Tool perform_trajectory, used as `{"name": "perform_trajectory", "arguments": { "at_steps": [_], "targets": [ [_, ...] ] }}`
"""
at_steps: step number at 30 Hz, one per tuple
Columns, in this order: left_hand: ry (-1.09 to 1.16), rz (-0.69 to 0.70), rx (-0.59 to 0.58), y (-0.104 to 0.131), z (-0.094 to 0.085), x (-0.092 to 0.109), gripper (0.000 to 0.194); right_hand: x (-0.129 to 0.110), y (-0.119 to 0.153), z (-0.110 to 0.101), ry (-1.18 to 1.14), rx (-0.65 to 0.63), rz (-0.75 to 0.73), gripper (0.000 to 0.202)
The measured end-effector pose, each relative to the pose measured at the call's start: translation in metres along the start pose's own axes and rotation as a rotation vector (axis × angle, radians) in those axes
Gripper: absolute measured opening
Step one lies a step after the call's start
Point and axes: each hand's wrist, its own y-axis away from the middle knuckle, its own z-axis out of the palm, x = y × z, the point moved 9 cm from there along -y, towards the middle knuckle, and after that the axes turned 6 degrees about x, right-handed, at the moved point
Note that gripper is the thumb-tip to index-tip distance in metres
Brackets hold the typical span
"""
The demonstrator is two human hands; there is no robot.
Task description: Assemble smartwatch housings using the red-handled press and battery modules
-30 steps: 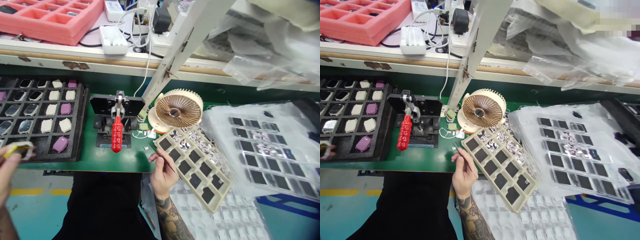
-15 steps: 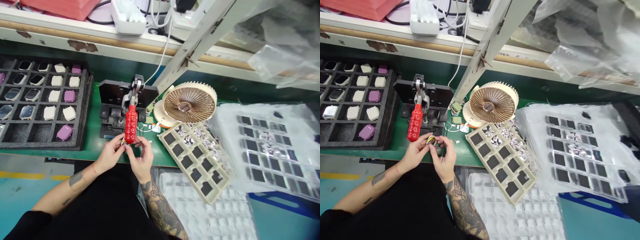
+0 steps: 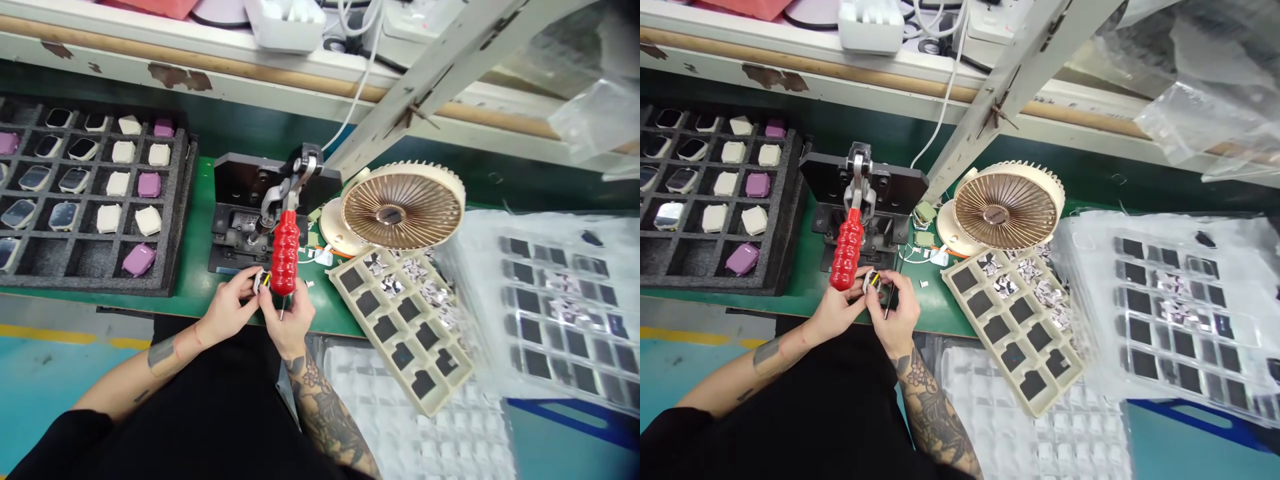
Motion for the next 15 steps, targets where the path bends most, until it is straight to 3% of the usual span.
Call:
{"name": "perform_trajectory", "arguments": {
  "at_steps": [6,15],
  "targets": [
    [0.008,-0.010,-0.004,0.000,0.000,0.001,0.054,0.012,0.000,-0.007,-0.127,0.055,0.098,0.028],
    [0.170,-0.016,-0.021,-0.002,-0.007,0.005,0.057,-0.008,0.001,0.001,-0.036,-0.041,-0.068,0.021]
  ]
}}
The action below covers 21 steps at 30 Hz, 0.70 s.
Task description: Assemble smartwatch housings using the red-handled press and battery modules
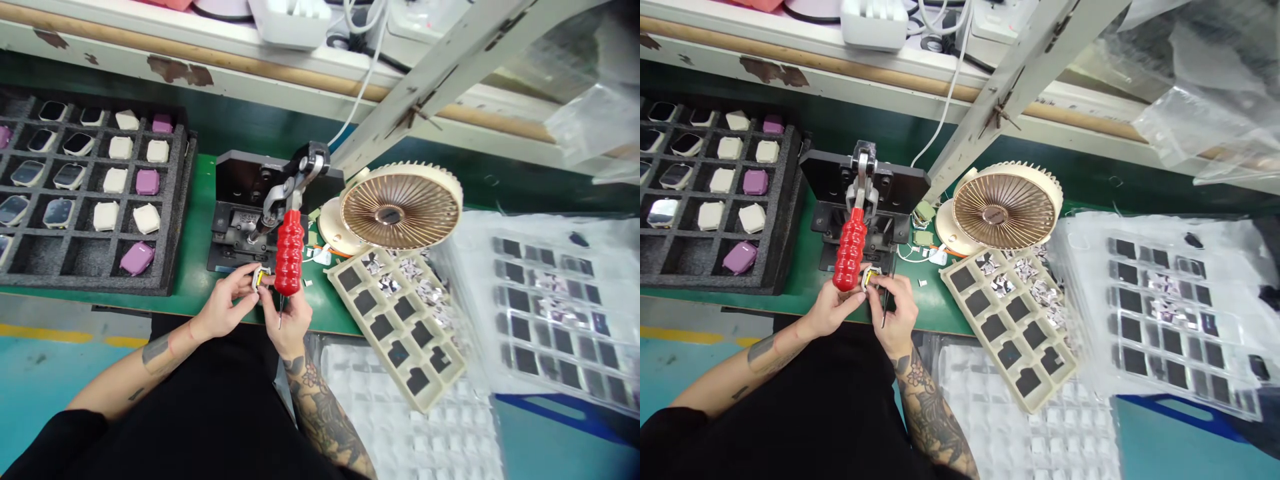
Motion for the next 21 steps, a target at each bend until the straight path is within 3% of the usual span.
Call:
{"name": "perform_trajectory", "arguments": {
  "at_steps": [5,10,14,18,21],
  "targets": [
    [0.086,-0.014,0.111,-0.004,-0.008,0.000,0.039,-0.015,0.008,0.003,-0.017,-0.001,-0.088,0.030],
    [0.135,-0.066,0.086,-0.008,-0.003,0.002,0.052,-0.020,0.009,-0.018,-0.001,0.135,-0.105,0.030],
    [0.142,-0.088,0.095,-0.007,-0.002,0.002,0.051,-0.013,0.008,-0.024,0.005,0.114,-0.073,0.031],
    [0.136,-0.097,0.133,-0.006,-0.003,0.001,0.048,-0.017,0.006,-0.048,0.055,0.223,-0.144,0.041],
    [0.128,-0.102,0.155,-0.006,-0.004,0.000,0.047,-0.013,0.004,-0.069,0.097,0.269,-0.117,0.035]
  ]
}}
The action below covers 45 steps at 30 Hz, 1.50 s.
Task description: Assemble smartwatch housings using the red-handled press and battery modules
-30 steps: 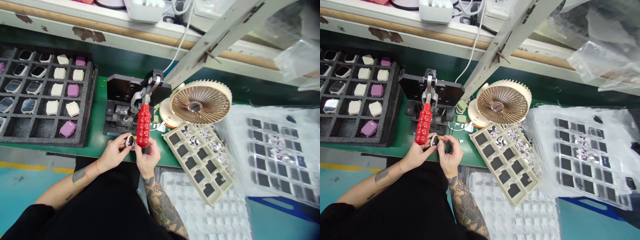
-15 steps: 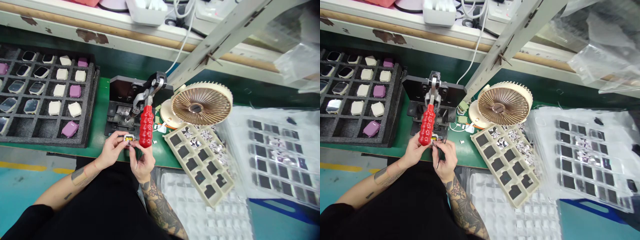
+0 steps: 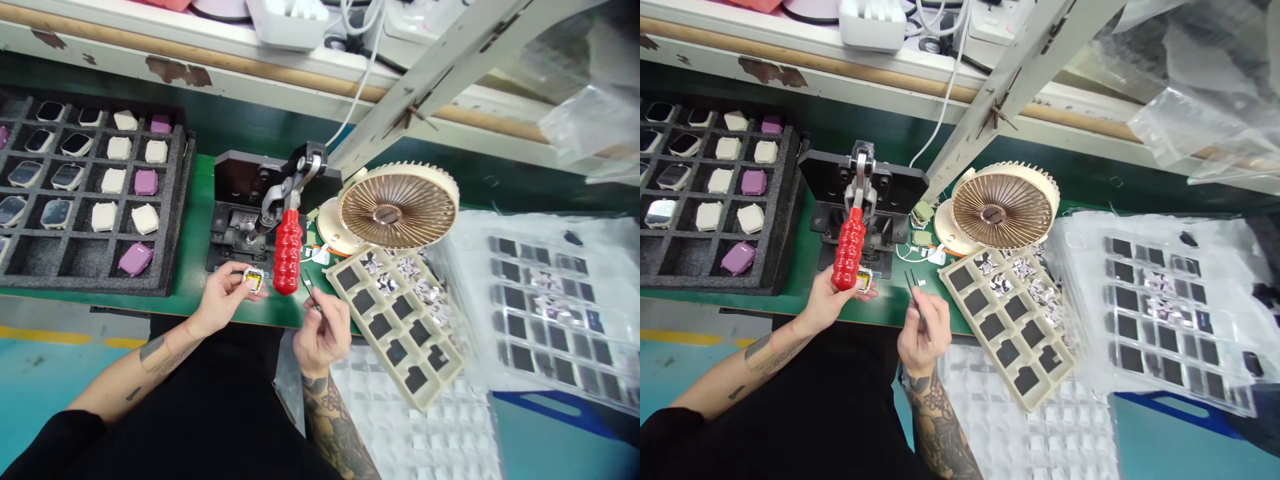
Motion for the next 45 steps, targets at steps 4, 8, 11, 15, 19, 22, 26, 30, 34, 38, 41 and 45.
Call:
{"name": "perform_trajectory", "arguments": {
  "at_steps": [4,8,11,15,19,22,26,30,34,38,41,45],
  "targets": [
    [-0.015,0.009,0.027,0.000,-0.001,0.000,0.046,0.022,0.002,-0.013,-0.010,-0.024,0.176,0.025],
    [-0.035,0.013,0.020,-0.002,0.003,-0.002,0.049,0.036,0.011,-0.010,-0.121,0.005,0.406,0.016],
    [-0.062,-0.001,-0.005,-0.003,0.007,-0.004,0.053,0.026,0.012,0.008,-0.254,-0.009,0.445,0.010],
    [-0.105,-0.023,-0.005,-0.001,0.007,-0.006,0.053,0.011,0.014,0.032,-0.317,-0.051,0.391,0.009],
    [-0.128,-0.021,0.001,0.002,0.008,-0.006,0.050,0.008,0.018,0.046,-0.302,-0.098,0.284,0.012],
    [-0.135,-0.010,-0.001,0.004,0.009,-0.005,0.046,0.012,0.020,0.051,-0.251,-0.123,0.277,0.011],
    [-0.132,0.013,-0.020,0.005,0.010,-0.005,0.042,0.024,0.020,0.054,-0.274,-0.111,0.399,0.013],
    [-0.109,0.038,-0.068,0.005,0.010,-0.004,0.043,0.037,0.025,0.062,-0.433,-0.090,0.633,0.019],
    [-0.096,0.085,-0.072,0.003,0.007,-0.002,0.056,0.022,0.030,0.070,-0.542,-0.220,0.669,0.018],
    [-0.100,0.118,-0.039,0.002,0.005,-0.001,0.053,0.007,0.024,0.050,-0.554,-0.170,0.537,0.012],
    [-0.072,0.102,-0.009,0.002,0.004,-0.001,0.053,0.018,0.017,0.029,-0.478,0.009,0.489,0.014],
    [-0.020,0.113,-0.031,0.004,0.003,0.004,0.057,0.029,0.016,0.037,-0.420,0.004,0.490,0.016]
  ]
}}
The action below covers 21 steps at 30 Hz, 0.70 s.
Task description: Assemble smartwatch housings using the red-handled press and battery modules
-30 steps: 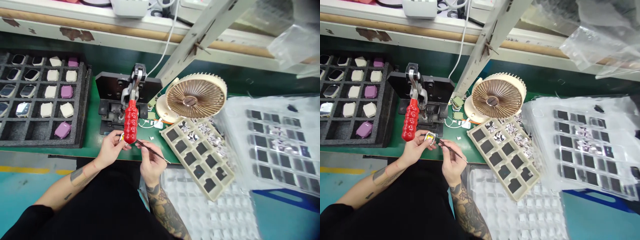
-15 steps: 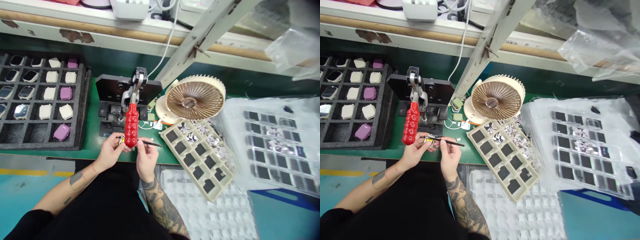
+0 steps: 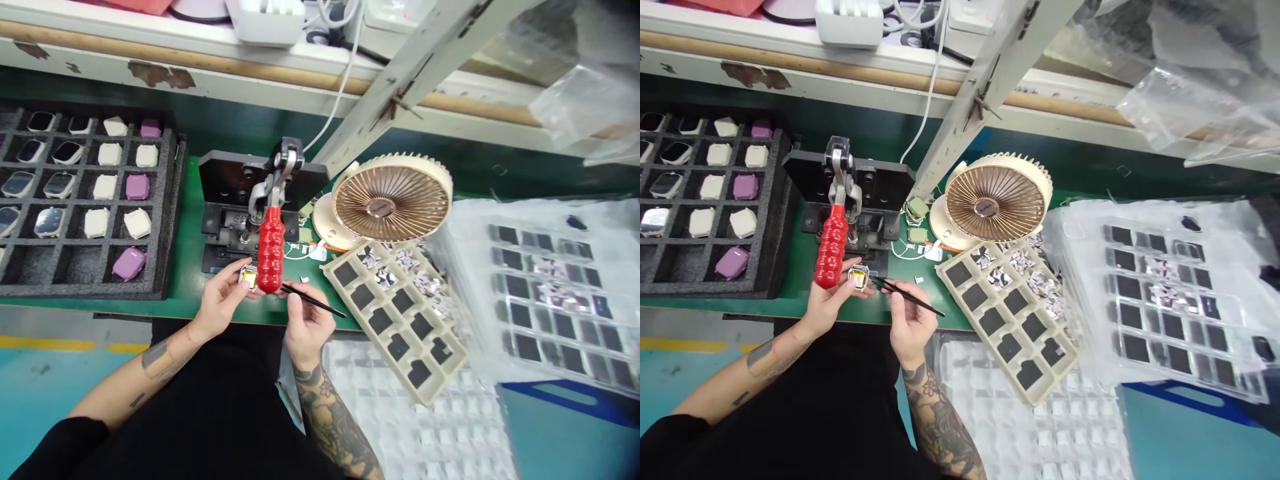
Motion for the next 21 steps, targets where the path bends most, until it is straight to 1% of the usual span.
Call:
{"name": "perform_trajectory", "arguments": {
  "at_steps": [2,4,6,7,8,9,10,11,12,13,14,15,16,17,18,19,20,21],
  "targets": [
    [0.018,-0.003,0.000,0.000,-0.002,0.001,0.060,0.007,0.003,0.008,0.005,-0.014,0.055,0.017],
    [0.022,-0.025,0.031,-0.001,-0.006,-0.001,0.063,0.008,0.005,0.012,-0.022,-0.036,0.117,0.017],
    [0.006,-0.044,0.063,-0.002,-0.009,-0.004,0.062,-0.001,-0.002,0.004,-0.090,-0.083,0.162,0.019],
    [-0.012,-0.045,0.069,-0.002,-0.009,-0.004,0.060,-0.011,-0.011,-0.007,-0.132,-0.114,0.169,0.022],
    [-0.037,-0.043,0.070,-0.001,-0.008,-0.004,0.058,-0.024,-0.023,-0.023,-0.162,-0.148,0.159,0.028],
    [-0.064,-0.038,0.068,-0.001,-0.007,-0.004,0.057,-0.040,-0.039,-0.046,-0.163,-0.162,0.126,0.037],
    [-0.090,-0.032,0.063,0.000,-0.007,-0.004,0.055,-0.059,-0.057,-0.073,-0.122,-0.169,0.062,0.046],
    [-0.112,-0.026,0.055,0.001,-0.006,-0.004,0.054,-0.079,-0.077,-0.105,-0.010,-0.133,-0.040,0.054],
    [-0.129,-0.020,0.043,0.002,-0.005,-0.005,0.053,-0.102,-0.096,-0.141,0.169,-0.008,-0.184,0.059],
    [-0.141,-0.014,0.027,0.003,-0.004,-0.005,0.052,-0.124,-0.111,-0.178,0.381,0.190,-0.319,0.061],
    [-0.150,-0.006,0.010,0.003,-0.003,-0.006,0.050,-0.141,-0.120,-0.206,0.428,0.346,-0.411,0.053],
    [-0.159,0.001,-0.005,0.004,-0.003,-0.007,0.049,-0.155,-0.124,-0.224,0.484,0.489,-0.502,0.043],
    [-0.169,0.007,-0.014,0.004,-0.003,-0.007,0.048,-0.163,-0.123,-0.233,0.520,0.605,-0.587,0.033],
    [-0.181,0.009,-0.018,0.004,-0.003,-0.008,0.048,-0.166,-0.118,-0.232,0.541,0.671,-0.659,0.026],
    [-0.193,0.009,-0.019,0.005,-0.004,-0.009,0.049,-0.165,-0.109,-0.222,0.572,0.703,-0.716,0.022],
    [-0.204,0.009,-0.017,0.005,-0.004,-0.009,0.050,-0.160,-0.099,-0.205,0.607,0.677,-0.769,0.019],
    [-0.214,0.009,-0.015,0.006,-0.005,-0.010,0.052,-0.152,-0.087,-0.181,0.641,0.590,-0.811,0.019],
    [-0.222,0.008,-0.014,0.006,-0.005,-0.010,0.053,-0.141,-0.073,-0.154,0.667,0.470,-0.837,0.022]
  ]
}}
